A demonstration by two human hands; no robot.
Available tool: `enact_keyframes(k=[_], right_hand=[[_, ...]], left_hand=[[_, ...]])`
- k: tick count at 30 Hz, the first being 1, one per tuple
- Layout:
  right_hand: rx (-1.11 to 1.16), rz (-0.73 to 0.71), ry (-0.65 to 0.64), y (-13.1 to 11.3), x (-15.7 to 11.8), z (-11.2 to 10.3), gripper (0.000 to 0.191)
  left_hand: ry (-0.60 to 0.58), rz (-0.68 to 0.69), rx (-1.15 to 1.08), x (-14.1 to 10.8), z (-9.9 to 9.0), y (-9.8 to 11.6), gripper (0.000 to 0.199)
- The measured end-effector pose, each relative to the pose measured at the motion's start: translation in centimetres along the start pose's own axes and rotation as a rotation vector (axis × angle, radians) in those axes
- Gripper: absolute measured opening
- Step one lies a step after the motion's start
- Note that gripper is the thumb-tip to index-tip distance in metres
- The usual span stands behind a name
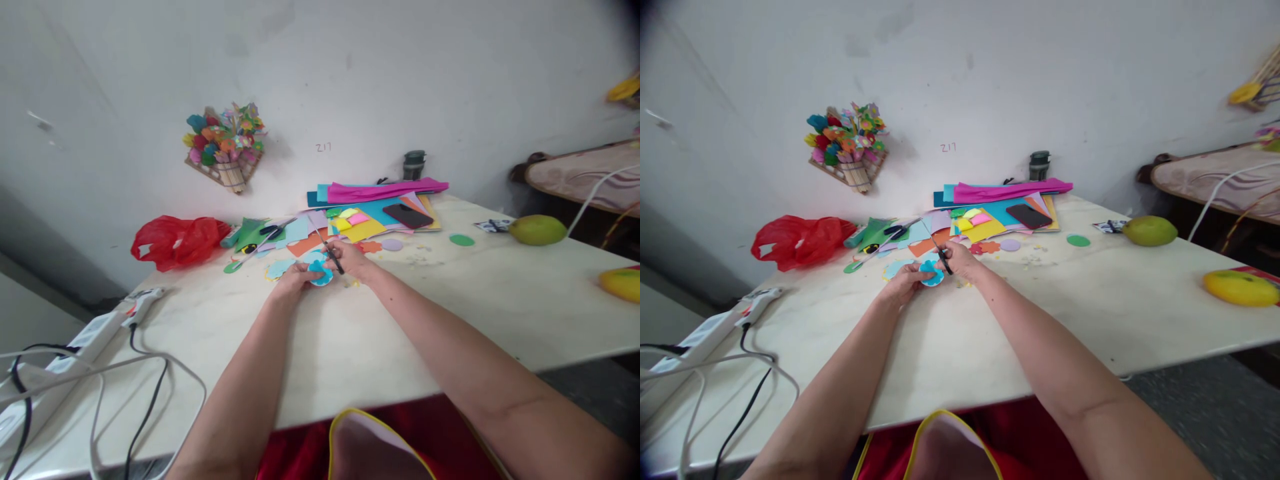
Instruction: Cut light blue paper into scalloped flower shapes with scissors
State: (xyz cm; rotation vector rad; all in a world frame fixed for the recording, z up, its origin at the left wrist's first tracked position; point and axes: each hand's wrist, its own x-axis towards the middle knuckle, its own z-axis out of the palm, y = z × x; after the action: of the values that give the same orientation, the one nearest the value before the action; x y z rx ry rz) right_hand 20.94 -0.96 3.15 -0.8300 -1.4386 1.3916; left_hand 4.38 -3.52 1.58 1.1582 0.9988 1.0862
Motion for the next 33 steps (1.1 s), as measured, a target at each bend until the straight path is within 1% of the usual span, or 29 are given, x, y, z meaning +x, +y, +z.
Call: enact_keyframes(k=[7,13,20,27,30,33], right_hand=[[0.077,-0.012,0.101,-0.3,-0.2,0.6,0.035],[0.090,-0.001,0.118,-0.3,-0.2,0.9,0.034],[0.135,-0.022,0.153,-0.3,-0.3,1.3,0.034],[0.145,-0.028,0.171,0.2,0.0,1.3,0.036],[0.136,-0.029,0.166,0.4,0.3,0.9,0.037],[0.020,-0.013,0.150,0.6,0.4,0.1,0.037]], left_hand=[[0.054,0.086,-0.060,0.1,0.0,0.0,0.026],[0.081,0.123,-0.096,0.1,0.1,0.0,0.026],[0.091,0.111,-0.131,0.0,0.2,0.1,0.031],[0.086,0.154,-0.064,0.1,0.2,0.0,0.030],[0.138,0.184,-0.062,0.2,0.2,0.1,0.030],[0.207,0.208,-0.087,0.4,-0.1,0.2,0.031]])
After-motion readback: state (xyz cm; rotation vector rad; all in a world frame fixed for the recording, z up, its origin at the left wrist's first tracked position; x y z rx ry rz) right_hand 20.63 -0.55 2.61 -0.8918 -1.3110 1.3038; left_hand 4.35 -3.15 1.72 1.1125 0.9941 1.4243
